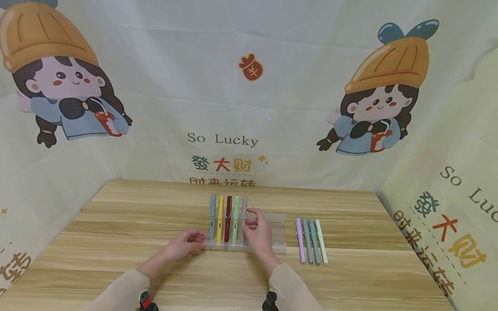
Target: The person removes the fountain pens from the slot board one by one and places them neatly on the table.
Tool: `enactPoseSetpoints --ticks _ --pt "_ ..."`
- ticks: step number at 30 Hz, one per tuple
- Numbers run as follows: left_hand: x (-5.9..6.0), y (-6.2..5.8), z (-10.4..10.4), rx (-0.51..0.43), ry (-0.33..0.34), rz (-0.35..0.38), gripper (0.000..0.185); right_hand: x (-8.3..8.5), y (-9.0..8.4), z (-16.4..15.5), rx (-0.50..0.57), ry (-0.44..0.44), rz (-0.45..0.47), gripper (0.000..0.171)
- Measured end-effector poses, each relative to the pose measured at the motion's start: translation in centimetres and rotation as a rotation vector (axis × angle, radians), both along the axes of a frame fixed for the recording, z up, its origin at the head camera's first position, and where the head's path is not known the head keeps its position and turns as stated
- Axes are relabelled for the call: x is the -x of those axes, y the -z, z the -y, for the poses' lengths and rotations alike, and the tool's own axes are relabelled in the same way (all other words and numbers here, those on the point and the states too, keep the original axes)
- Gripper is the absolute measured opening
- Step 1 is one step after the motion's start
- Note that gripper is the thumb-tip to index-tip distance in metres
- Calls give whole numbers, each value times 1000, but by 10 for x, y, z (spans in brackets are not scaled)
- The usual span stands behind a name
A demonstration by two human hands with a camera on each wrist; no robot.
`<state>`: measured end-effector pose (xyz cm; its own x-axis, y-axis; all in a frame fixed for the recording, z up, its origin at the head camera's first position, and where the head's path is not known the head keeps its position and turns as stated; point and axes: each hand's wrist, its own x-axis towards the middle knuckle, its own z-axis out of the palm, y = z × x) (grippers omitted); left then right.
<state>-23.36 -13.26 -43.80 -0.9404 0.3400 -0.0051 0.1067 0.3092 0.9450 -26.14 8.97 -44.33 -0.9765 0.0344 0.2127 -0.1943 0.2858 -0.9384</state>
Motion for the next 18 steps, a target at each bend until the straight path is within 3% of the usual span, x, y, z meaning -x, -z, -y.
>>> enactPoseSetpoints --ticks 7,18 --pt "12 21 4 4 -5 5 21 -2 -1 0 23 3 -30 44" --pt "13 22 5 5 -8 0 20 0 -13 -7 108 -12 -88 42"
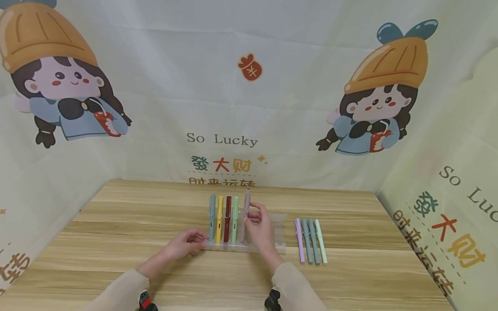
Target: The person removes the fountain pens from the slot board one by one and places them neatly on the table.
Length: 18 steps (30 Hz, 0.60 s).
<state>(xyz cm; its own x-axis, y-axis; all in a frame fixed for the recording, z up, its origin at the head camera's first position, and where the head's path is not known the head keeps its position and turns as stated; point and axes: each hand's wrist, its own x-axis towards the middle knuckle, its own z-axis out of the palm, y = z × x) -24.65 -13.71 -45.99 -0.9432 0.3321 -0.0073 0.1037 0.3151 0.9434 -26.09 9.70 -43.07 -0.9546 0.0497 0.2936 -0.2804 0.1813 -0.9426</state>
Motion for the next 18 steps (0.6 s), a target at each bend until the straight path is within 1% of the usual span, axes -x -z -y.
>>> enactPoseSetpoints --ticks 5,10,13,18 --pt "1 2 0 0 -3 4 20 1 -8 -10 0 1 -8 42" --pt "1 2 0 3 -7 9 20 2 -11 -23 19 9 -19 41" --pt "0 1 0 1 -2 9 20 0 -12 -31 0 32 -10 41" --pt "0 1 0 -2 -3 10 21 -4 -15 -47 -56 66 30 42"
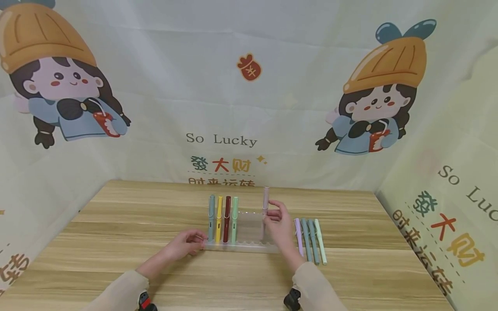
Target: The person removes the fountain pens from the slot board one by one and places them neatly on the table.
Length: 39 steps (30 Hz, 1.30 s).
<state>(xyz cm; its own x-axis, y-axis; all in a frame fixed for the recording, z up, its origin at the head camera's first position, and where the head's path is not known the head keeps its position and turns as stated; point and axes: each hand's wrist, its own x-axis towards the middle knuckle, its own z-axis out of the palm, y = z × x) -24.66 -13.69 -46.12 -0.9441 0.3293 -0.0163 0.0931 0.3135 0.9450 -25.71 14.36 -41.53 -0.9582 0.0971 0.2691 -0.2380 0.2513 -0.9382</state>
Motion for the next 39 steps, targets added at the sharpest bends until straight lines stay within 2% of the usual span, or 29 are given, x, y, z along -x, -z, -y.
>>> enactPoseSetpoints --ticks 18,32,39 --pt "0 -1 -1 2 -11 10 20 -9 -1 -43 -84 36 49 43" --pt "-2 -4 -2 0 -10 11 20 -7 1 -79 -64 80 96 44" --pt "1 5 4 -61 47 -50 20 -12 -1 -101 -91 91 122 43"
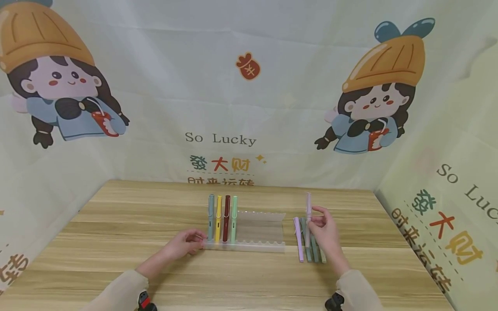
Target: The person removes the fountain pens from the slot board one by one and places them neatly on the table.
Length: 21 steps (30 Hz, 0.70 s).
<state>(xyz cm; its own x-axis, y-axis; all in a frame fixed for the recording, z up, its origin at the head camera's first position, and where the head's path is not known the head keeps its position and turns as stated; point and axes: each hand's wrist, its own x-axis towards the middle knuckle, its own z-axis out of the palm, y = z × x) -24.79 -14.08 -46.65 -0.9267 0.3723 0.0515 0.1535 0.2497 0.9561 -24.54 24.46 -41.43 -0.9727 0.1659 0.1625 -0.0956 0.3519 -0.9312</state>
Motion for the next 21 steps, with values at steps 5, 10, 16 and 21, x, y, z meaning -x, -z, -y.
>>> enactPoseSetpoints --ticks 5,10,16,21 --pt "-1 -3 -2 35 -31 41 21 -2 2 -15 -38 12 -32 41" --pt "0 -4 -4 64 -51 62 21 -6 6 -28 -47 21 -31 41" --pt "1 -2 -4 66 -47 57 20 -11 4 -42 -131 10 46 42" --pt "-1 -5 -4 49 -39 45 21 -12 7 -51 -196 -12 87 42"
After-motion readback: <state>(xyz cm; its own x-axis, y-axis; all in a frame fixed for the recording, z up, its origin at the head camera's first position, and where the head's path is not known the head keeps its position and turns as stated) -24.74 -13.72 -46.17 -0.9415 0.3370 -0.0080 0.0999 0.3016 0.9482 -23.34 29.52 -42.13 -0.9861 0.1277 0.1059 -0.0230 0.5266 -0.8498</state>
